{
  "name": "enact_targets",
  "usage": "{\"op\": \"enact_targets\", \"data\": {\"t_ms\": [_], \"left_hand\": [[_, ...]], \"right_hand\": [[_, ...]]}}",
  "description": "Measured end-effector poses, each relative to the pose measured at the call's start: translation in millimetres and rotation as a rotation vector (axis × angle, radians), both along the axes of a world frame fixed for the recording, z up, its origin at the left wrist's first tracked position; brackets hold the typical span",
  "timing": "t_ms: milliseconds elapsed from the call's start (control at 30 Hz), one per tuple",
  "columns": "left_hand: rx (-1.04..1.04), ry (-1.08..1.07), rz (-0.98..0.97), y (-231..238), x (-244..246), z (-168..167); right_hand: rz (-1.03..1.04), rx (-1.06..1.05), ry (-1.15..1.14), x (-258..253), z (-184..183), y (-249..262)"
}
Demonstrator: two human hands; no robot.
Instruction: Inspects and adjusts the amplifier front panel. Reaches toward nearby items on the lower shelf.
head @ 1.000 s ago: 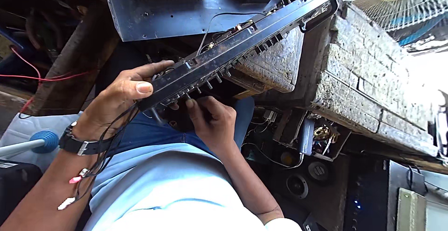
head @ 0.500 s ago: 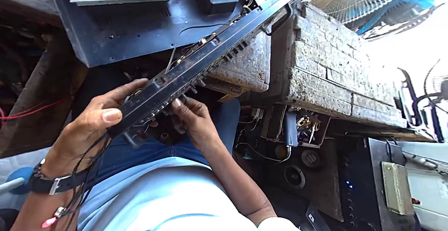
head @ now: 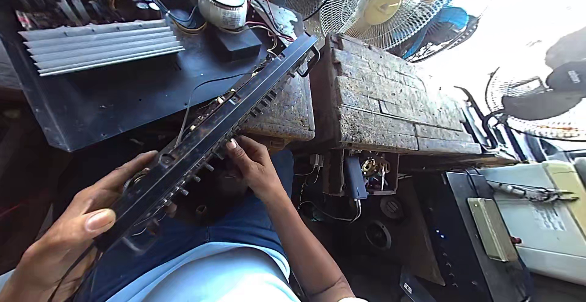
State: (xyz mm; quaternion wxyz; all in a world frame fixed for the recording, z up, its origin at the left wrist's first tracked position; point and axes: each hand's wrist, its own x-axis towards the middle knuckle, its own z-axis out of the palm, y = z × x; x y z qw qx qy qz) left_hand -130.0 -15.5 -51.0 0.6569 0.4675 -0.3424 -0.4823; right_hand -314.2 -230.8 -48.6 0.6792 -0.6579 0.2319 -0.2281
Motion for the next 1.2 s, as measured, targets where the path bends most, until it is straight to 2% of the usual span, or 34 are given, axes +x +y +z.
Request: {"op": "enact_targets", "data": {"t_ms": [233, 333, 400, 467, 533, 600, 700, 933, 1200], "left_hand": [[0.003, 0.002, -0.062, 3.1, 6.6, 12.6], [0.035, -0.031, -0.083, 1.4, 10.6, 17.3], [0.063, -0.061, -0.084, 0.6, 11.2, 18.2], [0.066, -0.017, -0.08, 0.5, 10.6, 18.1], [0.064, 0.02, -0.097, -0.4, 11.8, 16.6], [0.071, 0.059, -0.11, -1.2, 13.5, 14.0], [0.093, 0.054, -0.124, -1.4, 15.0, 12.6], [0.092, 0.008, -0.119, -1.5, 15.9, 15.7], [0.094, 0.111, -0.129, -0.2, 25.9, 17.6]], "right_hand": [[-0.048, -0.046, -0.072, 9.4, 0.5, -1.4], [0.006, -0.111, 0.036, 4.1, 7.9, -5.3], [0.002, -0.333, 0.239, -7.1, 22.6, -12.9], [-0.15, -0.597, 0.374, -19.6, 37.6, -25.4], [-0.332, -0.864, 0.429, -26.8, 45.5, -51.0], [-0.413, -0.989, 0.453, -25.9, 44.2, -82.1], [-0.382, -0.994, 0.432, -14.7, 35.3, -112.4], [-0.329, -1.088, 0.311, -5.4, 29.2, -124.9], [-0.278, -1.064, 0.213, -3.9, 27.3, -132.7]]}}
